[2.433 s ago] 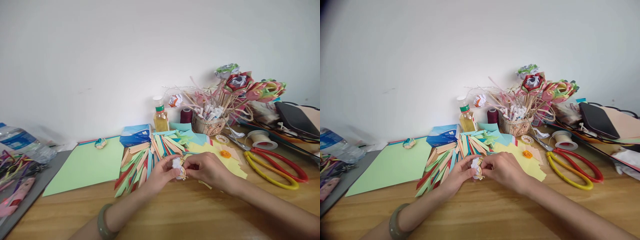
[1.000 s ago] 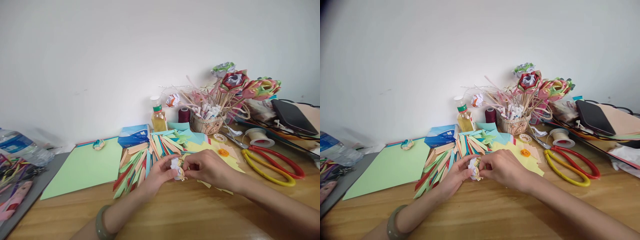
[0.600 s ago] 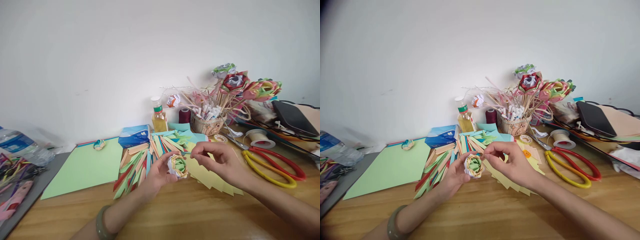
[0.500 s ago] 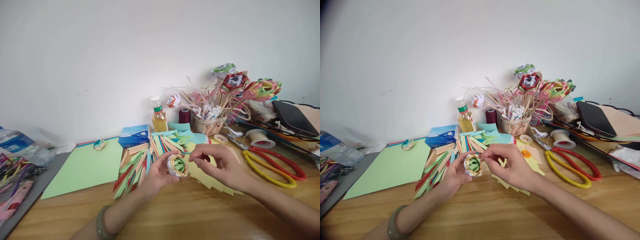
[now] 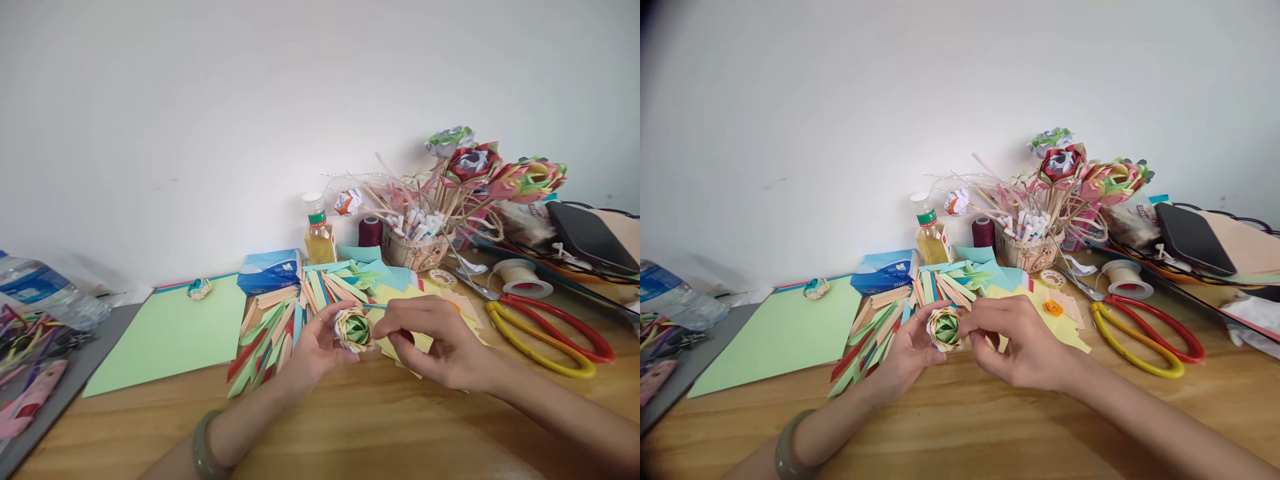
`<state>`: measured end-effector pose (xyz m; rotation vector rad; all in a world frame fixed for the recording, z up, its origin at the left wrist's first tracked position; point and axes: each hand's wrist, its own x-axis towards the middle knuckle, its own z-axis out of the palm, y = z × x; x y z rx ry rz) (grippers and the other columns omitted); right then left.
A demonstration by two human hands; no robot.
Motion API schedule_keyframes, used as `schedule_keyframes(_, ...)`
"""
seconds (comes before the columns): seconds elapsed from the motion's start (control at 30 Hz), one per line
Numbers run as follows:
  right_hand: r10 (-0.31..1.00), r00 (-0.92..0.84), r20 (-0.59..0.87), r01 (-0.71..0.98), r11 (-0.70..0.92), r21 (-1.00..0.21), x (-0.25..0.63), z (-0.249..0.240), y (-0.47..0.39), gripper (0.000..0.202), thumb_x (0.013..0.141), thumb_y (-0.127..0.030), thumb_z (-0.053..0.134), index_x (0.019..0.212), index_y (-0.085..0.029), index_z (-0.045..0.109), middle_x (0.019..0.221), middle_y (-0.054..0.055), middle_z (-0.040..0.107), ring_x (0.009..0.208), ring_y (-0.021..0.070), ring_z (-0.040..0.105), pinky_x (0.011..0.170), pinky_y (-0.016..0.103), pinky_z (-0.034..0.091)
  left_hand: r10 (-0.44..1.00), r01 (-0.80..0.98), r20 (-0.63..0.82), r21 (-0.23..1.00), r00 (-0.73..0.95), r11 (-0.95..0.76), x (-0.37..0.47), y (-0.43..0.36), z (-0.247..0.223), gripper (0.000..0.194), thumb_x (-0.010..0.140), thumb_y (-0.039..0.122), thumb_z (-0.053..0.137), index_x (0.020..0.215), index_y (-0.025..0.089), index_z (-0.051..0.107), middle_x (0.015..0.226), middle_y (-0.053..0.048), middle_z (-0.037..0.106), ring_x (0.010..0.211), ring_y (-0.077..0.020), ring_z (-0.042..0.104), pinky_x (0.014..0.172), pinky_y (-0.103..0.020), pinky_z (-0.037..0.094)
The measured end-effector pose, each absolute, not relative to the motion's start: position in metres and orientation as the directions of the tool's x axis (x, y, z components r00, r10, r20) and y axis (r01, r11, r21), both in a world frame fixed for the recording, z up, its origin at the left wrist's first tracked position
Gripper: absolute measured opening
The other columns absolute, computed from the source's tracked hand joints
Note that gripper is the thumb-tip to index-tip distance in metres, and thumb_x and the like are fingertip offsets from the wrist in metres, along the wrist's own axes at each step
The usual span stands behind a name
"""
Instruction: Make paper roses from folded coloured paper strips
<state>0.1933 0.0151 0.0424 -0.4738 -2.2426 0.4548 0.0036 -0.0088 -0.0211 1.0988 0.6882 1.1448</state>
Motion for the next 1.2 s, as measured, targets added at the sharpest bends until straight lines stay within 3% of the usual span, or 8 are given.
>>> schedule_keyframes(0.17,0.423,-0.724,0.545,0.267,0.9,-0.344,0.192,0.041,0.016,0.014,0.081,-0.013,0.05,0.077,-0.017,0.062,0.062,-0.001,0.057,0.053,0.0083,0.048,0.05,0.02,0.034,0.949,-0.299,0.125,0.954,0.29,-0.034,0.003,-0.01,-0.02,0.058,0.06,0.022,0.078,0.113,0.025,0.057,0.126,-0.006,0.052,0.117,-0.0266,0.045,0.087,-0.031,0.043)
schedule_keyframes(0.4,0.289,-0.778,0.558,0.38,0.923,0.052,0.192,0.035,0.018,0.023,0.088,-0.016,0.043,0.074,-0.016,0.062,0.058,-0.001,0.054,0.052,0.0117,0.045,0.05,0.025,0.03,0.951,-0.271,0.154,0.959,0.267,-0.079,0.002,-0.01,-0.019,0.052,0.066,0.015,0.074,0.113,0.029,0.055,0.119,-0.002,0.056,0.11,-0.0195,0.051,0.09,-0.029,0.041)
schedule_keyframes(0.57,0.207,-0.796,0.568,0.387,0.896,0.216,0.19,0.033,0.018,0.03,0.09,-0.014,0.038,0.068,-0.017,0.058,0.055,-0.001,0.052,0.05,0.0121,0.042,0.048,0.028,0.027,0.961,-0.211,0.117,0.975,0.252,-0.064,0.002,-0.01,-0.021,0.054,0.065,0.019,0.075,0.114,0.027,0.055,0.12,-0.004,0.056,0.105,-0.0209,0.053,0.089,-0.03,0.042)
schedule_keyframes(0.7,0.163,-0.809,0.565,0.374,0.883,0.281,0.191,0.032,0.018,0.029,0.09,-0.012,0.036,0.071,-0.016,0.057,0.055,-0.001,0.052,0.049,0.0126,0.041,0.047,0.029,0.026,0.964,-0.185,0.072,0.982,0.254,-0.025,0.003,-0.01,-0.021,0.057,0.063,0.021,0.076,0.115,0.025,0.055,0.12,-0.005,0.056,0.103,-0.022,0.054,0.088,-0.032,0.043)
schedule_keyframes(0.93,0.074,-0.778,0.624,0.366,0.861,0.353,0.195,0.026,0.019,0.017,0.086,-0.011,0.041,0.082,-0.014,0.058,0.055,-0.002,0.052,0.048,0.0121,0.044,0.045,0.028,0.029,0.982,-0.307,0.073,0.952,0.175,-0.016,0.007,-0.01,-0.016,0.056,0.057,0.022,0.08,0.108,0.023,0.056,0.11,-0.005,0.059,0.103,-0.0221,0.053,0.083,-0.03,0.044)
schedule_keyframes(1.2,0.008,-0.736,0.677,0.371,0.842,0.392,0.202,0.024,0.02,0.011,0.084,-0.013,0.05,0.094,-0.013,0.054,0.054,-0.002,0.055,0.046,0.012,0.049,0.044,0.028,0.033,0.975,-0.379,0.16,0.921,0.156,-0.091,0.009,-0.009,-0.017,0.054,0.056,0.019,0.08,0.103,0.024,0.054,0.102,-0.002,0.06,0.097,-0.0183,0.056,0.083,-0.03,0.044)
